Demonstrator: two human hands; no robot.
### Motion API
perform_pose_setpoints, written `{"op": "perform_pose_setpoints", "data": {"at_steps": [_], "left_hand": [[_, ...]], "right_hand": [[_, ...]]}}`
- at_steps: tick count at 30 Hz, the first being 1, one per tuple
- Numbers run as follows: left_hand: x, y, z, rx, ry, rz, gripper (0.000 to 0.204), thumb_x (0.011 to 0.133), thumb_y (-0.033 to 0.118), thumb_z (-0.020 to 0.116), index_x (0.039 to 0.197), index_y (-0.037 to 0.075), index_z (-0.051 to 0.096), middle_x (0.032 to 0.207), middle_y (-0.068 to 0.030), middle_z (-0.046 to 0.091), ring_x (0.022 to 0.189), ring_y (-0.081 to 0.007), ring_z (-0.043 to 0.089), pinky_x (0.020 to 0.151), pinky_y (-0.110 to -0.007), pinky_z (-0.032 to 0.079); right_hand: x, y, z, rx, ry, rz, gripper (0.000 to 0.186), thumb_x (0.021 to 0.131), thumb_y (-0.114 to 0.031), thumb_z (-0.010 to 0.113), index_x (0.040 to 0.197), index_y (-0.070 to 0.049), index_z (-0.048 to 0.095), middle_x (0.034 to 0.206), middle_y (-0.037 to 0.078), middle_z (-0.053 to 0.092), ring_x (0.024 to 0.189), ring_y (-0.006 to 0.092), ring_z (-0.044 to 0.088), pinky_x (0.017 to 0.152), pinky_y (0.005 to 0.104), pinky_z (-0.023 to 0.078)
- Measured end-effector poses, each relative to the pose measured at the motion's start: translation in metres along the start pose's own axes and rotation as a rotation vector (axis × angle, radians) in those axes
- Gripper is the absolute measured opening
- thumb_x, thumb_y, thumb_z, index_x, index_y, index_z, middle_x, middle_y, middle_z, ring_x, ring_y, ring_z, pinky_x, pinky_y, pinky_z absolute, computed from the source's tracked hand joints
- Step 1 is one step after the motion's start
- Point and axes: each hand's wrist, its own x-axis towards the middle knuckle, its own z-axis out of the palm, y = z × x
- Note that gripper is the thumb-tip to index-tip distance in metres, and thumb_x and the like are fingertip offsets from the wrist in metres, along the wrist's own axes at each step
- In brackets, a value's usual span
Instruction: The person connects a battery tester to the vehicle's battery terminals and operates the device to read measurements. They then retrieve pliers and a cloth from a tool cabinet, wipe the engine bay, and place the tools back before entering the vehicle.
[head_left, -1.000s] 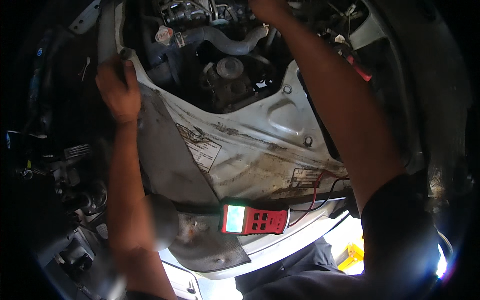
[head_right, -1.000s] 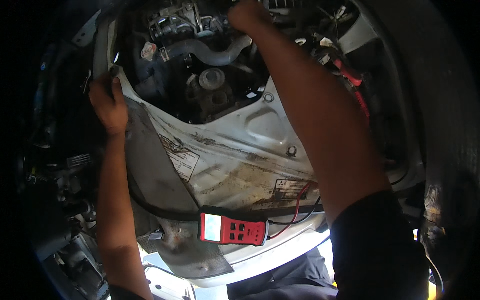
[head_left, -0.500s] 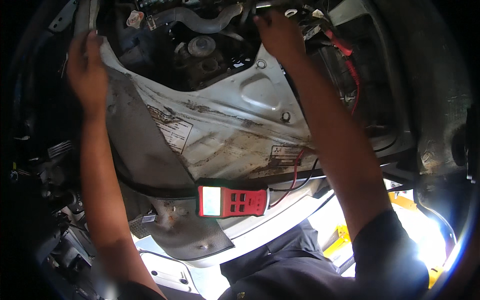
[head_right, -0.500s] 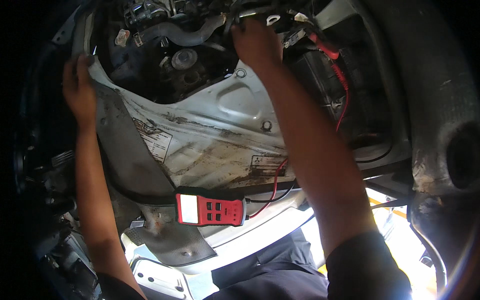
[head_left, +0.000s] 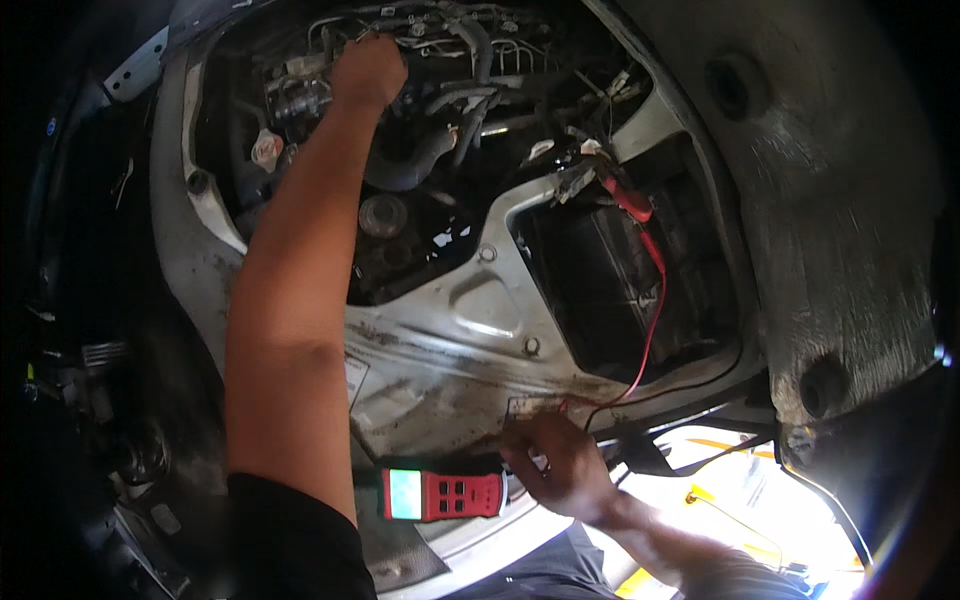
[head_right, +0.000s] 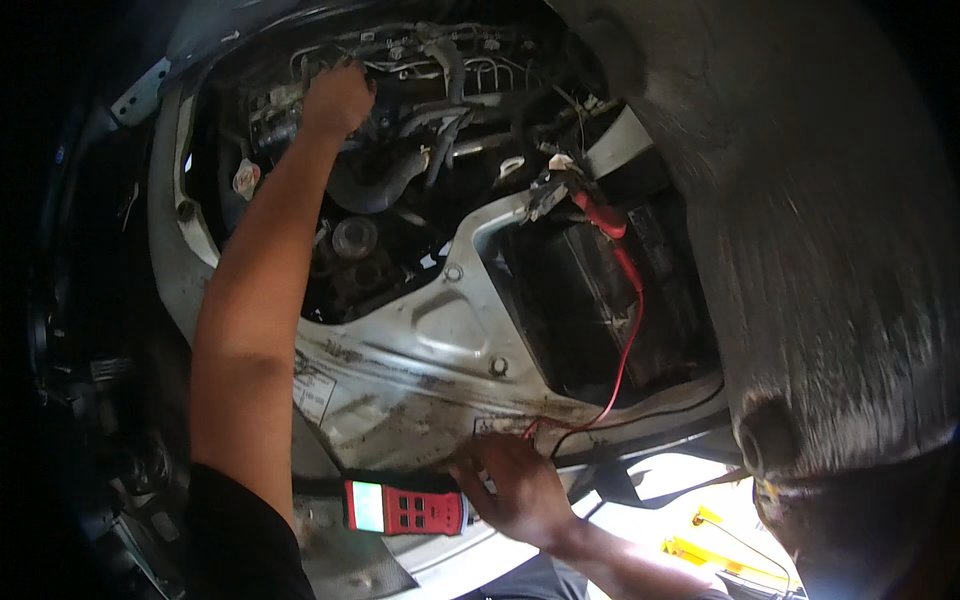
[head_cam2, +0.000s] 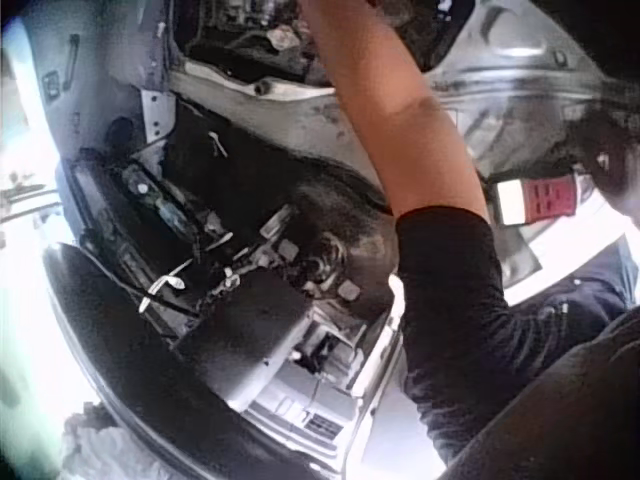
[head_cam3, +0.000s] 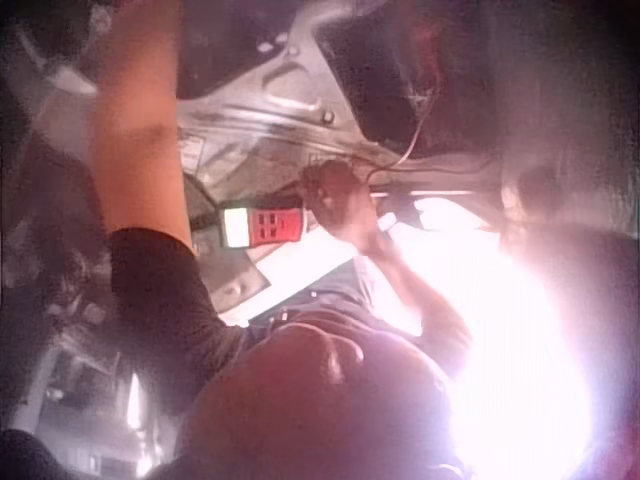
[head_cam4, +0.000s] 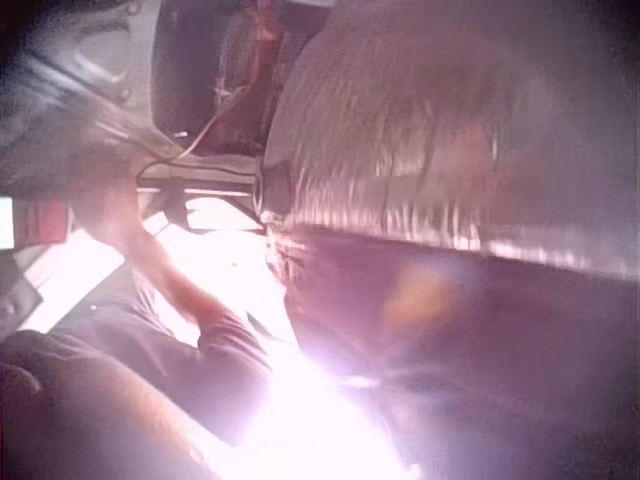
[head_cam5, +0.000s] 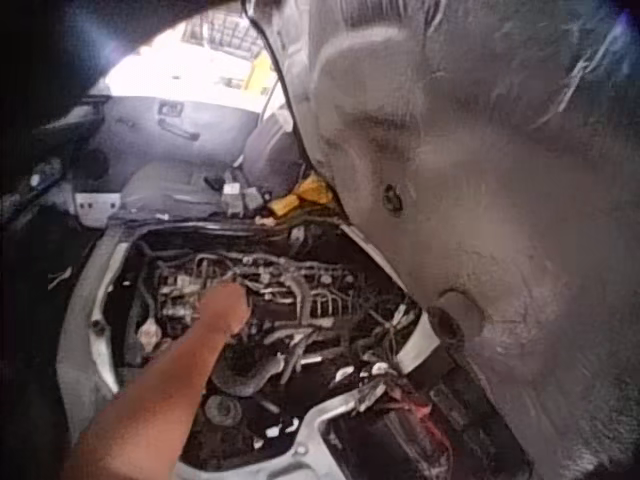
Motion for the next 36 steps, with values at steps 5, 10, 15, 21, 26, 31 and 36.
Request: {"op": "perform_pose_setpoints", "data": {"at_steps": [5, 10, 15, 21, 26, 31, 36], "left_hand": [[0.004, 0.032, 0.009, 0.062, 0.001, 0.034, 0.043, 0.097, 0.049, 0.059, 0.113, 0.012, 0.073, 0.12, -0.0106, 0.069, 0.108, -0.0325, 0.068, 0.088, -0.053, 0.054], [0.016, 0.032, 0.011, 0.164, -0.023, 0.069, 0.053, 0.092, 0.059, 0.061, 0.101, 0.009, 0.075, 0.102, -0.0111, 0.073, 0.096, -0.0327, 0.072, 0.078, -0.048, 0.058], [0.027, 0.038, 0.02, 0.328, -0.138, 0.107, 0.027, 0.099, 0.04, 0.06, 0.104, 0.022, 0.079, 0.103, -0.006, 0.075, 0.099, -0.0284, 0.072, 0.075, -0.047, 0.058], [0.037, 0.049, 0.022, 0.485, -0.288, 0.206, 0.02, 0.095, 0.025, 0.06, 0.098, 0.025, 0.081, 0.101, -0.0028, 0.076, 0.098, -0.0261, 0.073, 0.074, -0.043, 0.059], [0.035, 0.035, 0.007, 0.373, -0.277, 0.345, 0.023, 0.09, 0.023, 0.059, 0.098, 0.023, 0.08, 0.103, -0.003, 0.076, 0.099, -0.0229, 0.073, 0.077, -0.041, 0.058], [0.029, 0.03, 0.013, 0.295, -0.194, 0.27, 0.025, 0.09, 0.024, 0.058, 0.099, 0.021, 0.08, 0.102, -0.0033, 0.077, 0.099, -0.0231, 0.074, 0.078, -0.04, 0.058], [0.027, 0.035, 0.019, 0.208, -0.142, 0.183, 0.027, 0.095, 0.031, 0.057, 0.1, 0.018, 0.079, 0.1, -0.0059, 0.077, 0.094, -0.0259, 0.074, 0.078, -0.042, 0.058]], "right_hand": [[-0.048, 0.02, -0.006, -0.051, 0.122, 0.062, 0.024, 0.08, 0.001, 0.077, 0.101, -0.001, 0.066, 0.083, 0.011, 0.064, 0.069, 0.0254, 0.063, 0.058, 0.0364, 0.05], [-0.079, 0.04, 0.004, -0.114, 0.159, 0.113, 0.021, 0.08, -0.001, 0.076, 0.098, -0.003, 0.065, 0.078, 0.01, 0.062, 0.063, 0.0236, 0.061, 0.054, 0.0354, 0.049], [-0.082, 0.051, 0.013, -0.058, 0.181, 0.076, 0.018, 0.084, -0.003, 0.073, 0.099, -0.004, 0.064, 0.077, 0.01, 0.063, 0.058, 0.0216, 0.061, 0.051, 0.0336, 0.05], [-0.094, 0.059, 0.027, -0.035, 0.287, 0.07, 0.02, 0.094, -0.022, 0.066, 0.103, -0.005, 0.062, 0.07, 0.005, 0.056, 0.054, 0.0177, 0.052, 0.05, 0.0322, 0.042], [-0.115, 0.068, 0.039, -0.014, 0.334, 0.115, 0.025, 0.096, -0.026, 0.061, 0.102, -0.002, 0.061, 0.069, 0.006, 0.056, 0.055, 0.0183, 0.054, 0.052, 0.0328, 0.043], [-0.103, 0.052, 0.026, 0.026, 0.302, 0.024, 0.019, 0.093, -0.019, 0.059, 0.101, -0.001, 0.062, 0.067, 0.007, 0.055, 0.055, 0.0184, 0.054, 0.053, 0.0336, 0.044], [-0.094, 0.032, 0.017, 0.042, 0.329, 0.097, 0.015, 0.088, -0.007, 0.055, 0.096, 0.001, 0.065, 0.07, 0.009, 0.06, 0.055, 0.0191, 0.054, 0.053, 0.0333, 0.043]]}}
